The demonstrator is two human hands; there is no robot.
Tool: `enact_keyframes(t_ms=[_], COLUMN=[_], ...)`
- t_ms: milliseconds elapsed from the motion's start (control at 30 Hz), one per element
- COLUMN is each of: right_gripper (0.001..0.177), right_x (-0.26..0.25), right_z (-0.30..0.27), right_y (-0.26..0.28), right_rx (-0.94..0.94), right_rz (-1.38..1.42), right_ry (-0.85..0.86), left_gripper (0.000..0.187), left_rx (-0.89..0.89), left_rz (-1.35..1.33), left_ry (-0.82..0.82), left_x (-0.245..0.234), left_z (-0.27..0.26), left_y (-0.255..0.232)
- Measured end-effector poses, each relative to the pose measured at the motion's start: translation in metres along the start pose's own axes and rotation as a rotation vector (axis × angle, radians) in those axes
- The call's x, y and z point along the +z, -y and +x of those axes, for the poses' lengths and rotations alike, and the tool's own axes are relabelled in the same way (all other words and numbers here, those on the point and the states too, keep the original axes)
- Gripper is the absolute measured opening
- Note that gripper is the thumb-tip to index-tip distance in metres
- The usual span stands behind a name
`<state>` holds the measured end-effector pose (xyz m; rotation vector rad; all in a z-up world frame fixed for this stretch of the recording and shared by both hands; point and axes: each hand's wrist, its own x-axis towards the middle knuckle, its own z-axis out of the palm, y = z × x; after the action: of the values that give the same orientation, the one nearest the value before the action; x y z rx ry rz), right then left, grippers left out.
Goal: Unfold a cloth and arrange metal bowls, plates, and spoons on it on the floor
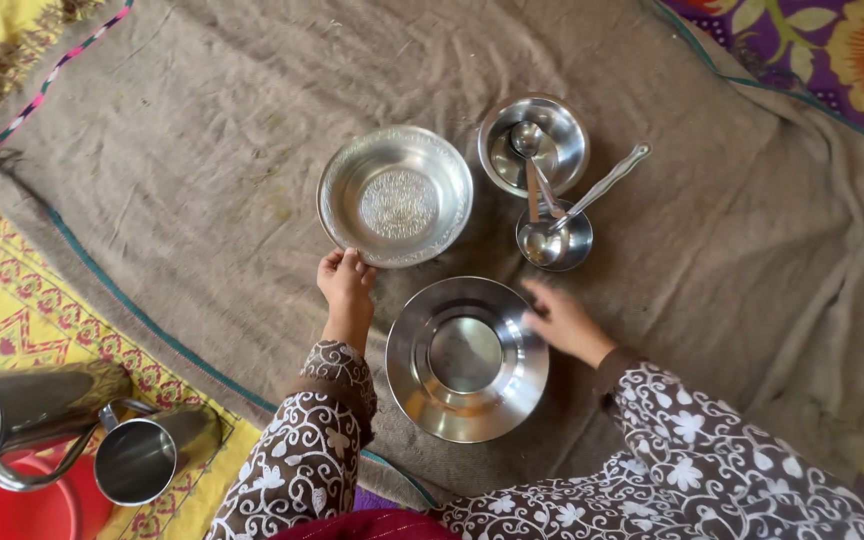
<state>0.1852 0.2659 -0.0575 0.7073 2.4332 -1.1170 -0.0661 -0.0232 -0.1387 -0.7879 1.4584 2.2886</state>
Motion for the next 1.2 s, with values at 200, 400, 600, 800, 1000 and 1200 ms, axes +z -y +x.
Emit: enact_keyframes(t_ms=[200, 400, 600, 800, 1000, 1200], right_gripper=[0.040, 0.037, 0.031, 0.031, 0.051, 0.038], right_x=[-0.078, -0.064, -0.073, -0.100, -0.062, -0.048], right_z=[0.072, 0.169, 0.212, 0.134, 0.069, 0.094], right_y=[0.020, -0.006, 0.012, 0.016, -0.048, -0.062], right_rx=[0.009, 0.175, 0.153, -0.297, 0.459, 0.370], right_rz=[0.896, 1.138, 1.166, 0.043, 0.721, 0.992], right_ry=[-0.357, -0.243, -0.230, -0.856, -0.299, -0.364], left_gripper=[0.016, 0.030, 0.045, 0.044, 0.035, 0.040], left_rx=[-0.068, -0.147, -0.191, -0.148, -0.031, 0.541], left_rz=[0.037, 0.119, 0.266, 0.476, 1.032, 1.222], left_ry=[-0.040, 0.085, 0.159, 0.330, 0.436, 0.373], left_x=[0.005, -0.018, -0.021, -0.029, -0.025, 0.001], left_z=[-0.027, -0.048, -0.075, -0.079, -0.101, -0.150], left_y=[0.004, 0.001, 0.003, 0.012, 0.015, -0.008])
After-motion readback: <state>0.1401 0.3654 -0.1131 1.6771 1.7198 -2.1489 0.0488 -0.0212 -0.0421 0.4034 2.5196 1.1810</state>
